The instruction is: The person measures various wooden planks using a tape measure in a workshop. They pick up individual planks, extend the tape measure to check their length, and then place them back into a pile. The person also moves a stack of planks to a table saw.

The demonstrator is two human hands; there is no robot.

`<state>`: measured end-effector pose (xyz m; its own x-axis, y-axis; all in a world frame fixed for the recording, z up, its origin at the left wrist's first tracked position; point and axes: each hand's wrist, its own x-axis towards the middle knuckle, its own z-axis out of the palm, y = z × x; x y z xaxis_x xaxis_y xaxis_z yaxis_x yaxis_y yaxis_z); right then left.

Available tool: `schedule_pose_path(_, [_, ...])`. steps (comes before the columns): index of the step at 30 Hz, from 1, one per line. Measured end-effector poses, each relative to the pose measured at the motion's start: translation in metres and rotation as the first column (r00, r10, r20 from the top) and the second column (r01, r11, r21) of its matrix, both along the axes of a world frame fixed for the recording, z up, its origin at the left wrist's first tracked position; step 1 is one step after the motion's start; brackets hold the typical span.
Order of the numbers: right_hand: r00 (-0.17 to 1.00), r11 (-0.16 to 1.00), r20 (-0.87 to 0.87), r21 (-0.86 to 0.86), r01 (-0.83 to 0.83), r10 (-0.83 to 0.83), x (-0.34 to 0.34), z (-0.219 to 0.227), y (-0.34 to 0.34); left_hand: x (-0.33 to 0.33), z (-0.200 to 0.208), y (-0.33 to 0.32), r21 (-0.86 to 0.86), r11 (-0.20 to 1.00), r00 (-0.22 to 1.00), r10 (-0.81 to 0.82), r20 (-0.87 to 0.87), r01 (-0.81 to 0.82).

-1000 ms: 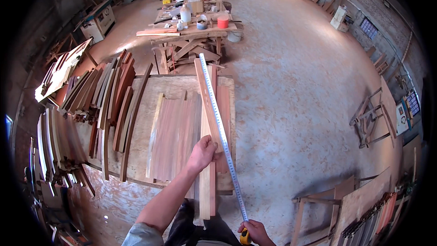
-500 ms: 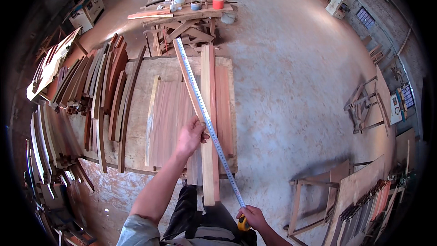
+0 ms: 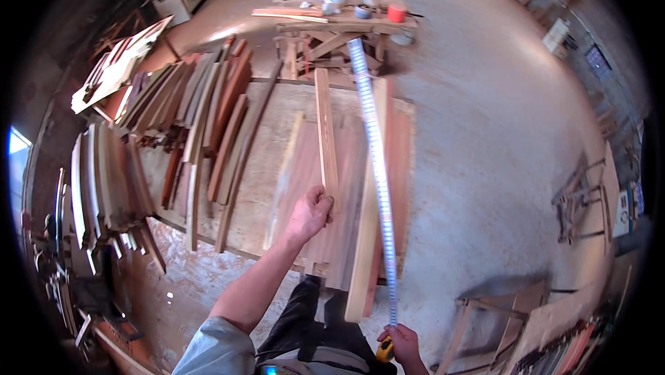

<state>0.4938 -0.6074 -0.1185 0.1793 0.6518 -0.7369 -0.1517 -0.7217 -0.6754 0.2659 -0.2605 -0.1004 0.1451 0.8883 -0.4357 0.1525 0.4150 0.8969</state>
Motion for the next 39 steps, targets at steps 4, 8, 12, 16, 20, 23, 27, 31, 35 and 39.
schedule_pose_path(4, [0.995, 0.988, -0.011, 0.119, 0.096, -0.095, 0.005, -0.003, 0.006, -0.092, -0.059, -0.006, 0.169, 0.985, 0.928, 0.089, -0.361, -0.029])
schedule_pose_path(8, [0.985, 0.978, 0.023, 0.129, 0.164, -0.168, 0.014, 0.003, 0.015, -0.154, -0.044, -0.005, 0.120, 0.967, 0.455, 0.004, -0.890, 0.227])
schedule_pose_path(12, [0.969, 0.963, -0.058, 0.111, 0.246, -0.241, 0.019, 0.001, 0.021, -0.184, -0.059, -0.016, 0.248, 0.905, 0.335, 0.128, -0.934, 0.346])
schedule_pose_path(16, [0.953, 0.952, -0.072, 0.073, 0.298, -0.293, 0.017, 0.002, 0.027, -0.179, -0.060, -0.026, 0.158, 0.946, 0.288, 0.074, -0.955, 0.282])
schedule_pose_path(20, [0.937, 0.937, -0.073, 0.051, 0.344, -0.340, 0.018, 0.003, 0.031, -0.180, -0.063, -0.021, 0.192, 0.947, 0.273, 0.120, -0.955, 0.258])
schedule_pose_path(23, [0.926, 0.927, -0.078, 0.037, 0.374, -0.370, 0.022, 0.003, 0.033, -0.178, -0.061, -0.005, 0.185, 0.956, 0.212, 0.137, -0.968, 0.227])
schedule_pose_path(27, [0.922, 0.923, -0.069, 0.033, 0.383, -0.380, 0.024, 0.005, 0.039, -0.182, -0.065, 0.013, 0.267, 0.953, 0.234, 0.230, -0.945, 0.142])
schedule_pose_path(31, [0.919, 0.919, -0.052, 0.038, 0.392, -0.390, 0.026, 0.000, 0.035, -0.170, -0.049, 0.018, 0.208, 0.962, 0.123, 0.189, -0.974, 0.175])
schedule_pose_path(35, [0.901, 0.904, -0.118, 0.042, 0.425, -0.418, 0.022, 0.001, 0.029, -0.150, -0.049, -0.023, 0.215, 0.903, 0.435, 0.035, -0.900, 0.373])
schedule_pose_path(39, [0.888, 0.895, -0.145, 0.028, 0.445, -0.437, 0.019, -0.001, 0.025, -0.135, -0.051, -0.094, 0.127, 0.962, 0.600, -0.044, -0.799, 0.240])
